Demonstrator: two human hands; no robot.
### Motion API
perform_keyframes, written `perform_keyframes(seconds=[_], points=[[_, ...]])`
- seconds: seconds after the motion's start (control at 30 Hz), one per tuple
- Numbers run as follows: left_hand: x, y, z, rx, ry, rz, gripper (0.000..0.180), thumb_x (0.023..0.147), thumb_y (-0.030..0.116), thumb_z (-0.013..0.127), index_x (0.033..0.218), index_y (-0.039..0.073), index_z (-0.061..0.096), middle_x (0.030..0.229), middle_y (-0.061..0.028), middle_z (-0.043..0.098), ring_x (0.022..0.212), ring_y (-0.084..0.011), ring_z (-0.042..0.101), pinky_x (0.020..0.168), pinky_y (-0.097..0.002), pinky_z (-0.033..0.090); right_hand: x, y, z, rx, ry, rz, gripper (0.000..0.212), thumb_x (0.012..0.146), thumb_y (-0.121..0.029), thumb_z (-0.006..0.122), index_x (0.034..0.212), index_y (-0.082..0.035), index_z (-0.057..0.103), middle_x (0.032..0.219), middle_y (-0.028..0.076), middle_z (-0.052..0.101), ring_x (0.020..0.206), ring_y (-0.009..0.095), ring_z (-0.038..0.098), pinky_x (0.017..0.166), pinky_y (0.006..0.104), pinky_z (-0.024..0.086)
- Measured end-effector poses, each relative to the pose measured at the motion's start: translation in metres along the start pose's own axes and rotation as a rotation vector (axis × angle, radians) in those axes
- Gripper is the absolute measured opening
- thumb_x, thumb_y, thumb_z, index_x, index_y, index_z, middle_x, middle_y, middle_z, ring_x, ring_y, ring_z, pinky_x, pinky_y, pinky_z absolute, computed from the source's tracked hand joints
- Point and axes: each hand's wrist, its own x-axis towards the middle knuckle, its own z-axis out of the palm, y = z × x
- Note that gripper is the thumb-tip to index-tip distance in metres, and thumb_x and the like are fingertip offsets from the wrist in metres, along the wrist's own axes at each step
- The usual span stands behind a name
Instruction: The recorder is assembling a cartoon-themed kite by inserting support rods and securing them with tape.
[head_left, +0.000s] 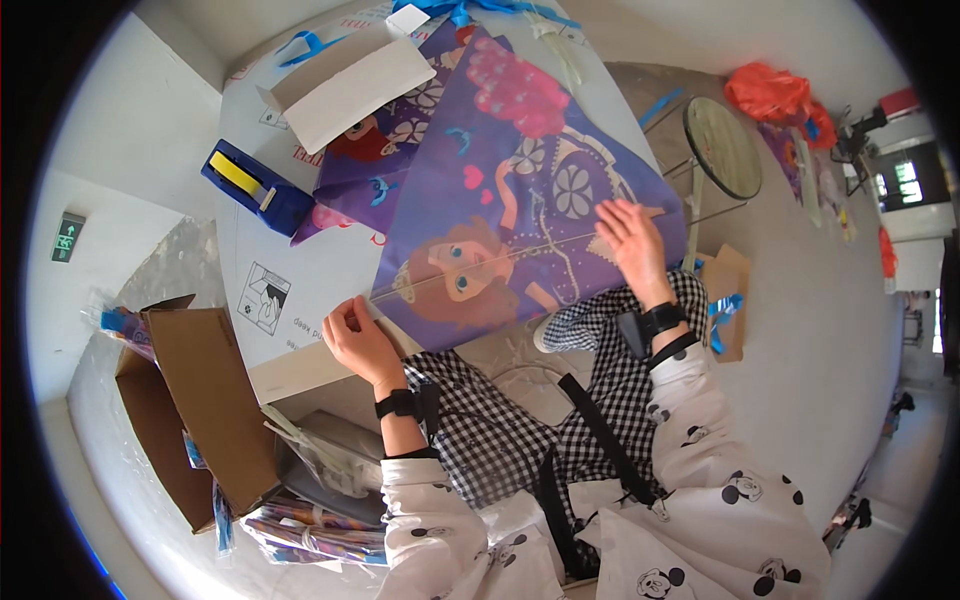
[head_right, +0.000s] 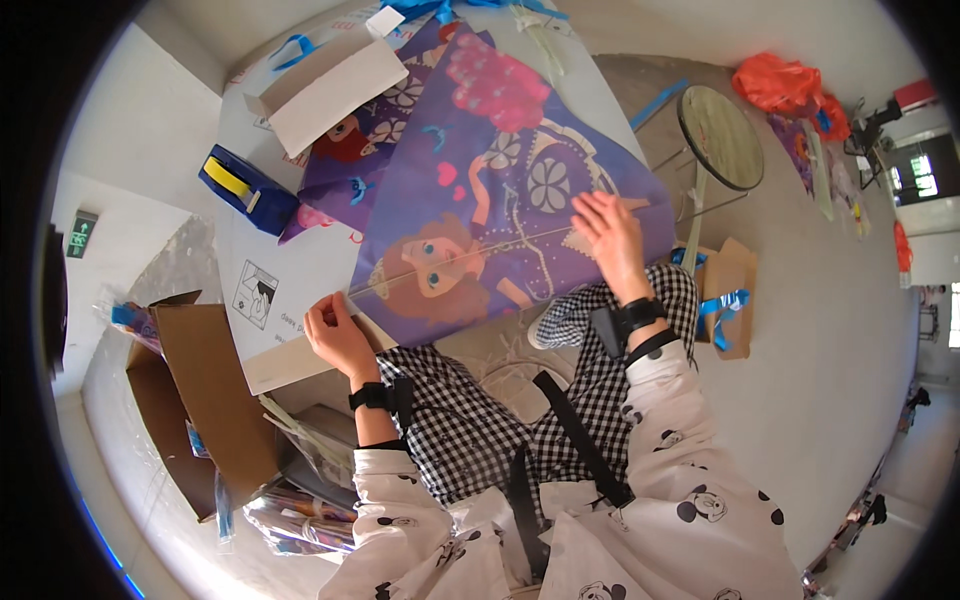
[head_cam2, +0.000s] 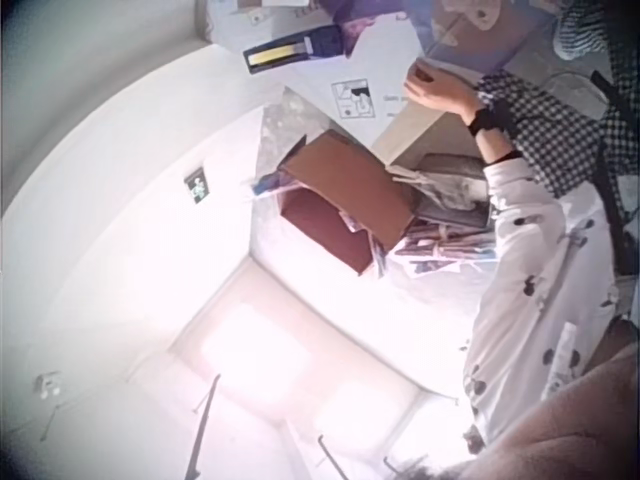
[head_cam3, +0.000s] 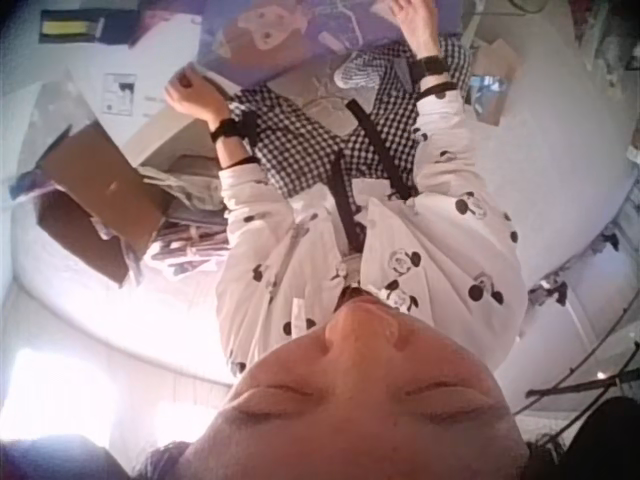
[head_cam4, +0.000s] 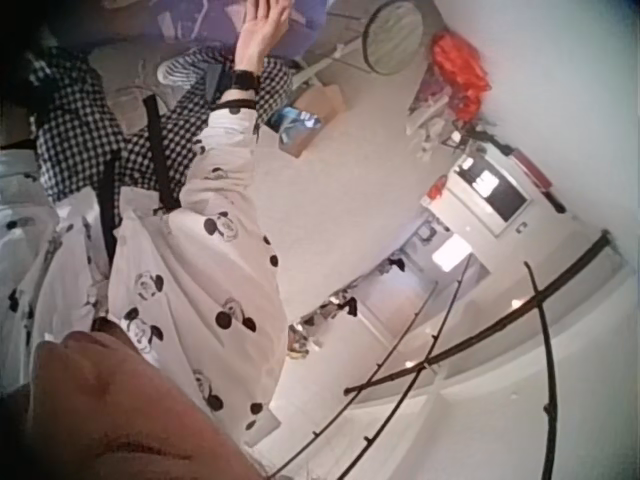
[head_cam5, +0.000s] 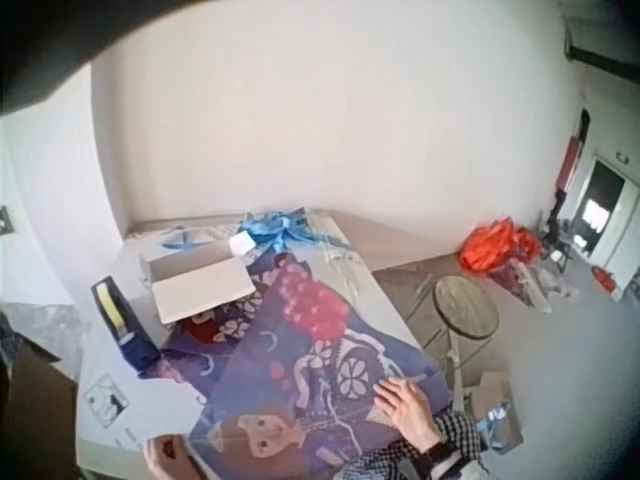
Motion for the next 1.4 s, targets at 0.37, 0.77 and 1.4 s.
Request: perform_keyframes(seconds=[0.37,0.77,1.4], points=[[0.003,-0.003,-0.011,-0.023,-0.022,-0.032,0.010,0.085,0.009,0.070,0.081,0.003,0.063,0.078,-0.0055,0.056,0.068,-0.0189,0.053,0.062,-0.0316,0.045,-0.007,-0.026,0.009,-0.223,0.109,-0.181,0.040,0.098,-0.024,0.054,0.127,0.002,0.049,0.129,0.016,0.054,0.124,0.026,0.052,0.101,0.0367,0.043],[0.012,0.004,-0.039,-0.459,-0.169,-0.258,0.008,0.089,0.008,0.067,0.086,0.001,0.065,0.077,0.0004,0.062,0.067,-0.0056,0.050,0.063,-0.0218,0.043,-0.067,0.126,0.241,-0.598,-0.521,0.081,0.020,0.091,0.000,0.054,0.111,-0.001,0.055,0.113,0.011,0.060,0.109,0.020,0.059,0.087,0.0336,0.051],[0.052,0.215,-0.212,-0.209,0.023,0.819,0.035,0.072,0.006,0.076,0.106,0.005,0.068,0.101,-0.0101,0.061,0.090,-0.0273,0.057,0.078,-0.0359,0.046,-0.102,-0.196,0.348,-1.403,-1.534,-0.416,0.023,0.076,-0.012,0.075,0.093,0.002,0.067,0.081,0.008,0.066,0.075,0.016,0.061,0.067,0.0321,0.048]])
